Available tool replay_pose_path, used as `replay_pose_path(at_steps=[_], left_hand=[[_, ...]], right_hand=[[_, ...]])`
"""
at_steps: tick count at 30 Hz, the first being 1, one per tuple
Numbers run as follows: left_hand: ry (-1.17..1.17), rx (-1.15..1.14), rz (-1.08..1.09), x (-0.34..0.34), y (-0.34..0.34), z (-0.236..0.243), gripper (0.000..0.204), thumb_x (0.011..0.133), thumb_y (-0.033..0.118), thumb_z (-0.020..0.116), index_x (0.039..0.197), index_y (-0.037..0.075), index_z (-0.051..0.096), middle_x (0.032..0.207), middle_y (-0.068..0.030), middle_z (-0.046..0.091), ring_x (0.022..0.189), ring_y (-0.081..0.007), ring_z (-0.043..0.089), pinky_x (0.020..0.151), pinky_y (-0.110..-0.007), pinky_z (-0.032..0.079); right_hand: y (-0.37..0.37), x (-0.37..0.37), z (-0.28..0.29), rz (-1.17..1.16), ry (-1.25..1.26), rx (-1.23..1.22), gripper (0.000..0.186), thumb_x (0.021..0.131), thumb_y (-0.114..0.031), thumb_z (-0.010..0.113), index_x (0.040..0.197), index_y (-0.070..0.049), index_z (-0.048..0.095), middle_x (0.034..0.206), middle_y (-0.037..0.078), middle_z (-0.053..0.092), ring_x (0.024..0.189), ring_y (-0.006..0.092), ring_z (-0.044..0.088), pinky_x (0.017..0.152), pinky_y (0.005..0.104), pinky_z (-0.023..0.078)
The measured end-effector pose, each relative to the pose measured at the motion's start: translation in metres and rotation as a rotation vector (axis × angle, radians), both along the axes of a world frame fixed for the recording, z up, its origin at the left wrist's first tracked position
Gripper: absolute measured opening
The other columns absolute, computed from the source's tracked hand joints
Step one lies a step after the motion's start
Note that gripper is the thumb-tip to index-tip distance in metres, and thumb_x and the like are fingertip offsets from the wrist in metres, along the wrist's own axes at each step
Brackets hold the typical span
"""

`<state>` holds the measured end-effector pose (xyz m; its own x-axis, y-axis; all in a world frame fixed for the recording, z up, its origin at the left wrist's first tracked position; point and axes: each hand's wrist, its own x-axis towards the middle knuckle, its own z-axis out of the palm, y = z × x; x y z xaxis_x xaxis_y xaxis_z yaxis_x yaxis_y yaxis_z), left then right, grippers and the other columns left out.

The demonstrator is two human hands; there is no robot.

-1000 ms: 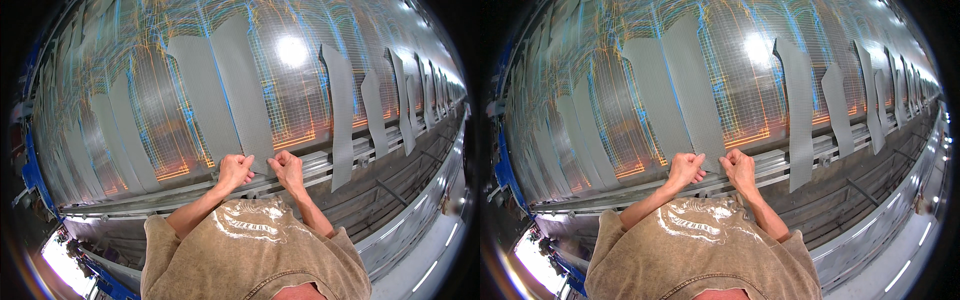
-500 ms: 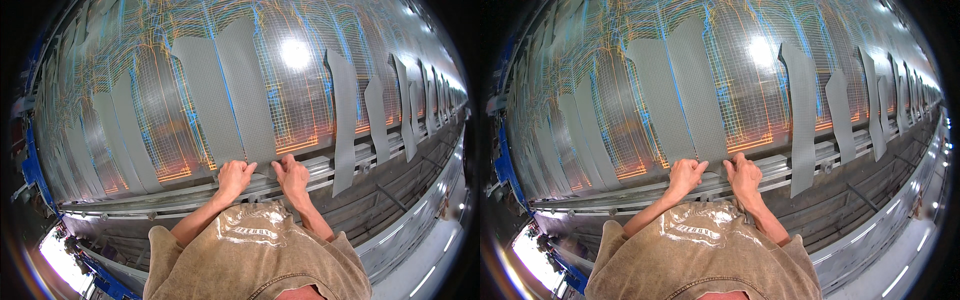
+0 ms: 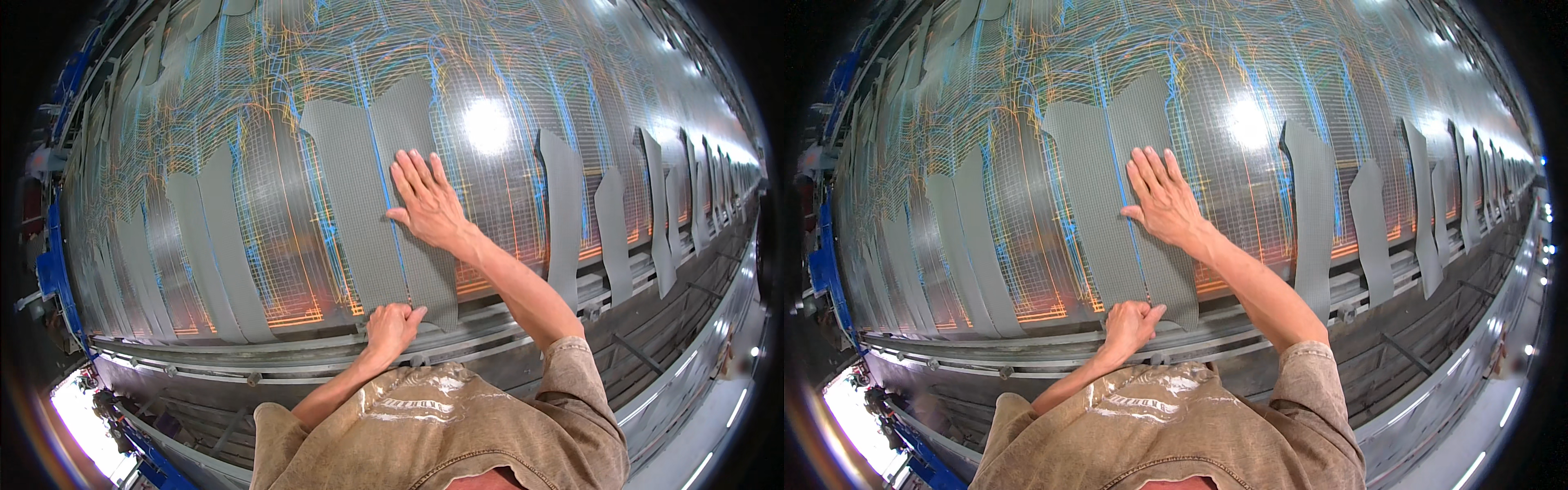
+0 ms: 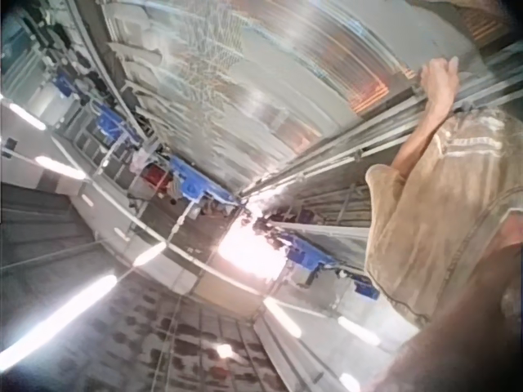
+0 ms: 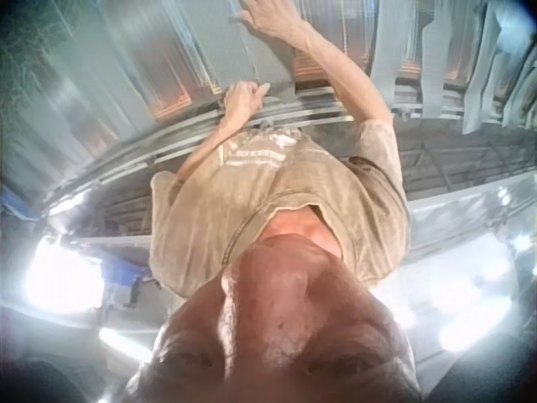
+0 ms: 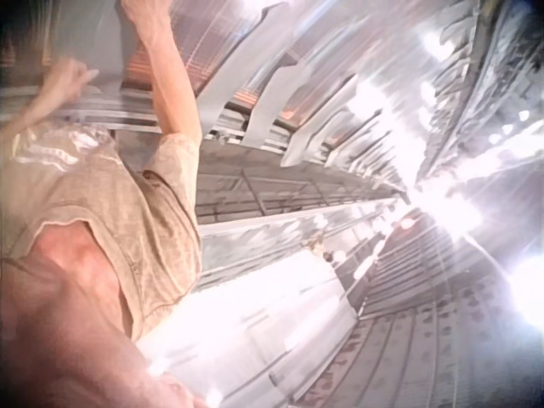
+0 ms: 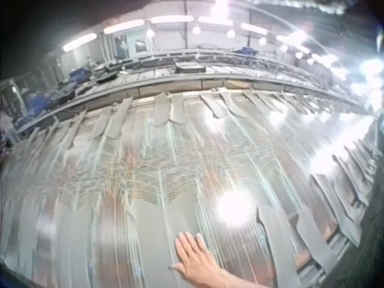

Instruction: The person applies gray, textured rectangular sheets onto a large, curved, metallic surface. They position each sheet by hand, aligning it with existing grid lines and previously placed pieces, then smooth it down to ensure adhesion. The process is repetitive, involving picking up a sheet, placing it, and pressing it into place.

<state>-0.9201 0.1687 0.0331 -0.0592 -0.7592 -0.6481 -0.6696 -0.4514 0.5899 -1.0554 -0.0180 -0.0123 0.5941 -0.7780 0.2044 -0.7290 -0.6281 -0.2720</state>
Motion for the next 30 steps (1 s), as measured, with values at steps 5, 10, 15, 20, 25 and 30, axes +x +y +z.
replay_pose_path(at_steps=[5,10,15,20,25,30], left_hand=[[-0.042,-0.028,-0.042,-0.001,0.003,-0.001,0.046,0.092,0.034,0.065,0.057,0.005,0.063,0.048,-0.0065,0.061,0.045,-0.0216,0.063,0.053,-0.038,0.051],[0.005,0.029,-0.005,-0.001,-0.002,0.008,0.045,0.091,0.035,0.067,0.063,0.000,0.062,0.057,-0.0221,0.058,0.058,-0.0438,0.060,0.052,-0.050,0.046],[-0.030,-0.024,-0.034,-0.002,-0.002,0.009,0.047,0.091,0.037,0.066,0.063,0.000,0.062,0.058,-0.0219,0.058,0.058,-0.0444,0.060,0.052,-0.051,0.046],[-0.011,-0.013,-0.009,0.000,-0.001,0.007,0.046,0.090,0.037,0.067,0.064,-0.001,0.063,0.059,-0.0223,0.059,0.059,-0.0450,0.060,0.053,-0.051,0.046],[-0.021,-0.063,-0.037,-0.002,0.001,-0.001,0.047,0.092,0.034,0.066,0.056,0.004,0.061,0.048,-0.0077,0.061,0.047,-0.0242,0.063,0.055,-0.040,0.051],[0.094,-0.034,0.018,0.008,0.009,0.000,0.039,0.090,0.030,0.067,0.066,0.000,0.063,0.057,-0.0174,0.060,0.057,-0.0362,0.062,0.056,-0.044,0.048]], right_hand=[[-0.061,0.013,-0.007,-0.004,0.069,-0.047,0.083,0.097,-0.060,0.040,0.148,0.004,0.034,0.158,0.021,0.026,0.148,0.0373,0.020,0.122,0.0526,0.011],[-0.107,0.012,-0.014,-0.117,0.068,-0.067,0.084,0.098,-0.061,0.036,0.151,0.003,0.029,0.160,0.021,0.022,0.150,0.0374,0.015,0.123,0.0519,0.007],[-0.129,0.011,-0.012,-0.290,0.127,-0.022,0.085,0.098,-0.064,0.029,0.152,0.002,0.026,0.161,0.019,0.021,0.150,0.0357,0.013,0.123,0.0522,0.006],[-0.115,0.027,-0.012,0.006,0.096,-0.006,0.080,0.100,-0.061,0.027,0.153,-0.002,0.026,0.161,0.016,0.021,0.150,0.0349,0.013,0.123,0.0506,0.009],[-0.130,0.028,-0.015,-0.088,0.060,-0.043,0.077,0.101,-0.059,0.024,0.154,-0.004,0.025,0.162,0.013,0.020,0.151,0.0333,0.011,0.123,0.0481,0.009],[-0.063,0.026,0.001,0.169,0.153,0.027,0.079,0.100,-0.061,0.025,0.154,-0.004,0.025,0.163,0.013,0.016,0.152,0.0322,0.007,0.123,0.0484,0.005]])
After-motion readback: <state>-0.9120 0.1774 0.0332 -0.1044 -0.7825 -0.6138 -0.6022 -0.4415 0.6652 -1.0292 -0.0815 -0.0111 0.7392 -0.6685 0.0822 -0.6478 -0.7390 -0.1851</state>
